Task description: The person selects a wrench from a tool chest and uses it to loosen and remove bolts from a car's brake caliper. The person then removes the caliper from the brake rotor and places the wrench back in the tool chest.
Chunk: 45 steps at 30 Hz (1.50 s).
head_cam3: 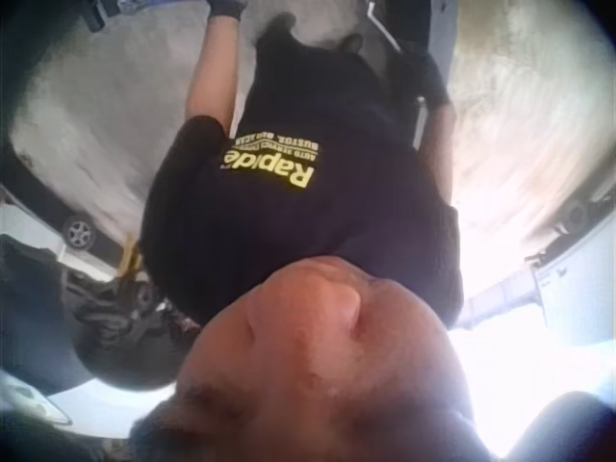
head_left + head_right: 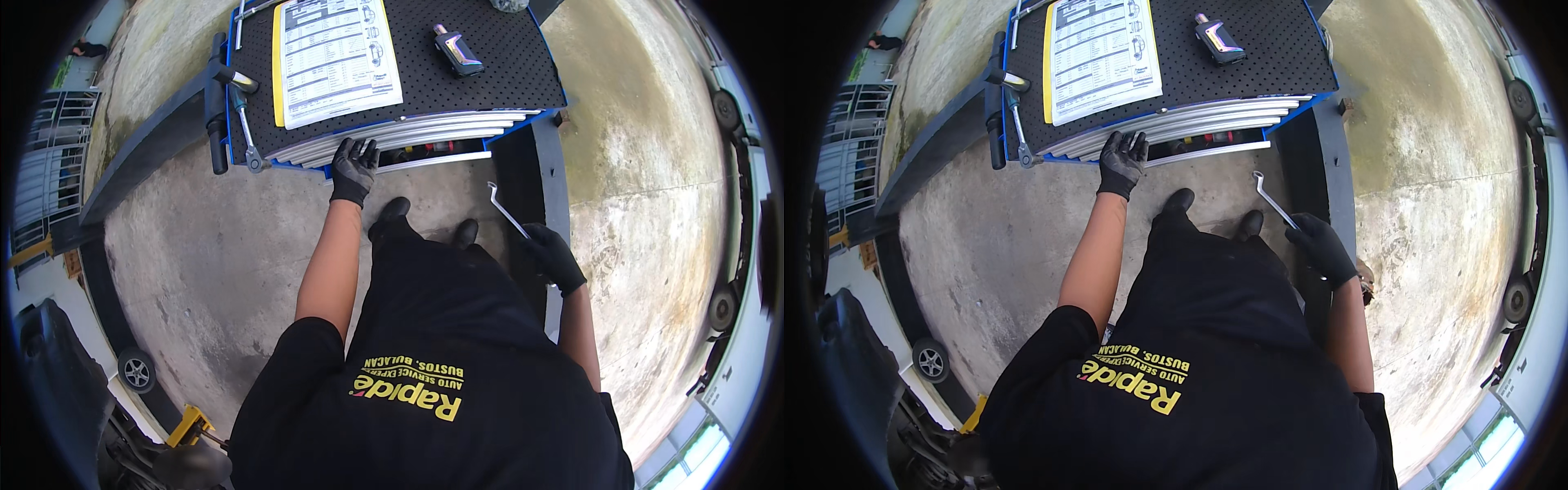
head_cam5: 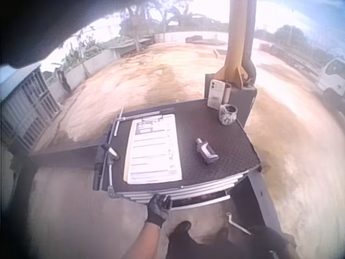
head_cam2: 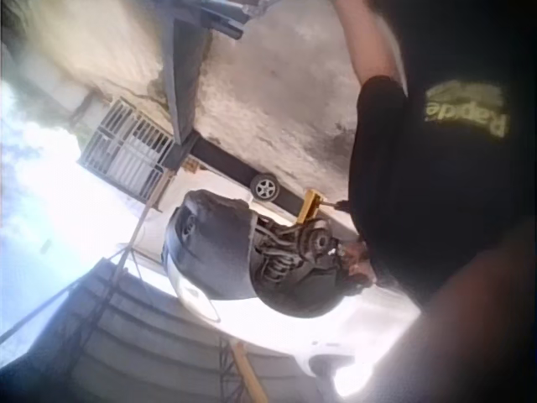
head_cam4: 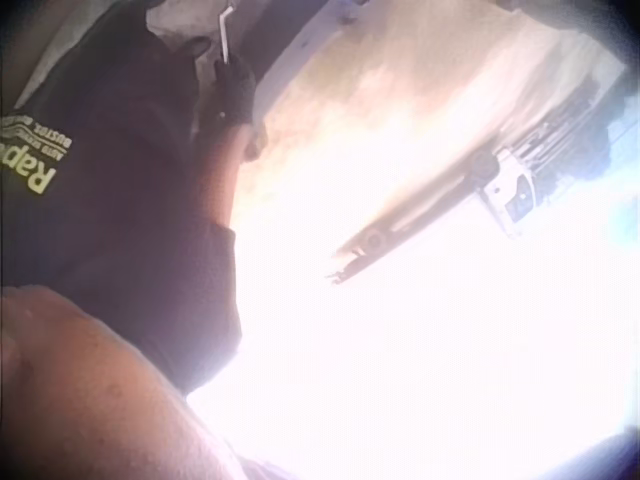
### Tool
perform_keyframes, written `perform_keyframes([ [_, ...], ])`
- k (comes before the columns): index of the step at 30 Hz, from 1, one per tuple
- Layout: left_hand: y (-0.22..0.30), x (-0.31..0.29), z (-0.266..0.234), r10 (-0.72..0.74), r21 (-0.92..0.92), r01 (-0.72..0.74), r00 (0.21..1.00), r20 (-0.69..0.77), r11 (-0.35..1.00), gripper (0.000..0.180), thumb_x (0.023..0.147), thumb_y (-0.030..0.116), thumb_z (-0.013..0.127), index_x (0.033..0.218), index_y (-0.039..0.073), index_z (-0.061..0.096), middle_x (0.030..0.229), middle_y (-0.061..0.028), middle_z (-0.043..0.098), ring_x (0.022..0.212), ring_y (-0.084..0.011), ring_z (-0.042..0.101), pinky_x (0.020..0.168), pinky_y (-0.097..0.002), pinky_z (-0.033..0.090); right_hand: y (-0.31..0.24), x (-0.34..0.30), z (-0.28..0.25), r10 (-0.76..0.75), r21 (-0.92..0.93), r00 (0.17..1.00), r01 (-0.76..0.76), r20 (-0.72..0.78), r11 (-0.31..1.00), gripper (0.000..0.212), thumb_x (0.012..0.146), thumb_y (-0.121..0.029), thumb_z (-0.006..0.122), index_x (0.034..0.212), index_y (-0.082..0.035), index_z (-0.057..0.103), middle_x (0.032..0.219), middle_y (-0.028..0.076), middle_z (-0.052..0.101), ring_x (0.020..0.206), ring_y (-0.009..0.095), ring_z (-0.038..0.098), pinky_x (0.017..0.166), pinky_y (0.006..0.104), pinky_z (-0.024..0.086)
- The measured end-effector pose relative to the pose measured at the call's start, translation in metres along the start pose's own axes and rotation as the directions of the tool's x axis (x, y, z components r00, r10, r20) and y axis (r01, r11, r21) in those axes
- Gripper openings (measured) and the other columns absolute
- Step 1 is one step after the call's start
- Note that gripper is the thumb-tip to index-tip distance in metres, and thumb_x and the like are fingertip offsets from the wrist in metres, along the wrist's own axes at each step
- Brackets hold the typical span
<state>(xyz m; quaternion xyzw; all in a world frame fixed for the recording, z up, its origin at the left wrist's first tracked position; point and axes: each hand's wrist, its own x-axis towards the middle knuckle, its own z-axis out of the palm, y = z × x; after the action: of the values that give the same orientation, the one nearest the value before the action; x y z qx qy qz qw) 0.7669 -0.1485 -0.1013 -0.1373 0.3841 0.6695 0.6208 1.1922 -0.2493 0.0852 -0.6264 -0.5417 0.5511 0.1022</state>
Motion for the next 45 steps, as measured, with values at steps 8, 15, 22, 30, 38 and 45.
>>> perform_keyframes([
  [8,-0.036,0.002,-0.016,0.115,0.026,-0.112,0.98,-0.163,0.993,0.026,0.094,0.036,0.074,0.102,0.016,0.061,0.097,-0.0022,0.06,0.093,-0.0227,0.06,0.088,-0.0466,0.057,0.033,-0.015,-0.071,0.15,0.001,0.982,-0.151,0.119,0.988,0.027,0.101,-0.015,0.062,0.125,-0.004,0.069,0.083,-0.003,0.062,0.066,0.006,0.057,0.061,0.0251,0.048],
  [15,-0.07,-0.078,-0.094,0.219,0.243,-0.179,0.964,-0.149,0.954,0.025,0.1,0.037,0.069,0.112,0.017,0.06,0.1,-0.0032,0.064,0.089,-0.0228,0.067,0.081,-0.0433,0.057,0.075,-0.012,-0.068,-0.026,0.153,0.989,0.003,0.147,0.988,0.027,0.105,-0.021,0.06,0.121,-0.003,0.07,0.079,-0.004,0.058,0.064,0.006,0.056,0.061,0.0247,0.049],
  [22,-0.079,-0.168,-0.142,0.125,0.495,-0.031,0.979,-0.158,0.868,0.034,0.103,0.041,0.063,0.12,0.012,0.062,0.105,-0.0074,0.073,0.086,-0.0211,0.07,0.079,-0.0388,0.058,0.046,0.022,-0.017,-0.06,0.134,0.979,0.034,0.197,0.99,0.025,0.105,-0.023,0.061,0.116,-0.003,0.072,0.083,-0.001,0.063,0.07,0.007,0.061,0.066,0.0249,0.051],
  [30,-0.055,-0.234,-0.167,-0.052,0.813,0.263,0.96,-0.277,0.519,0.045,0.101,0.048,0.065,0.105,0.003,0.068,0.088,-0.0117,0.075,0.073,-0.0208,0.073,0.071,-0.0336,0.059,-0.007,0.062,0.071,-0.075,0.178,0.919,0.005,0.388,0.984,0.028,0.105,-0.025,0.059,0.117,-0.003,0.073,0.078,0.0,0.061,0.071,0.009,0.058,0.068,0.0265,0.048],
  [38,-0.052,-0.255,-0.18,-0.115,0.855,0.25,0.968,-0.222,0.455,0.046,0.101,0.045,0.065,0.095,0.0,0.07,0.076,-0.0104,0.072,0.061,-0.018,0.069,0.054,-0.0315,0.053,-0.039,0.072,0.126,-0.037,0.079,0.892,0.002,0.45,0.997,0.032,0.103,-0.031,0.063,0.12,-0.006,0.074,0.077,-0.003,0.056,0.068,0.008,0.046,0.063,0.0262,0.039],
  [45,0.012,-0.244,-0.141,-0.496,0.956,0.199,0.866,-0.068,0.217,0.049,0.106,0.044,0.057,0.096,-0.002,0.071,0.08,-0.0116,0.073,0.068,-0.0199,0.072,0.065,-0.0344,0.06,-0.055,0.08,0.132,-0.04,0.044,0.915,0.025,0.403,0.999,0.031,0.105,-0.031,0.061,0.12,-0.007,0.075,0.075,-0.003,0.057,0.066,0.006,0.048,0.062,0.0251,0.04],
])
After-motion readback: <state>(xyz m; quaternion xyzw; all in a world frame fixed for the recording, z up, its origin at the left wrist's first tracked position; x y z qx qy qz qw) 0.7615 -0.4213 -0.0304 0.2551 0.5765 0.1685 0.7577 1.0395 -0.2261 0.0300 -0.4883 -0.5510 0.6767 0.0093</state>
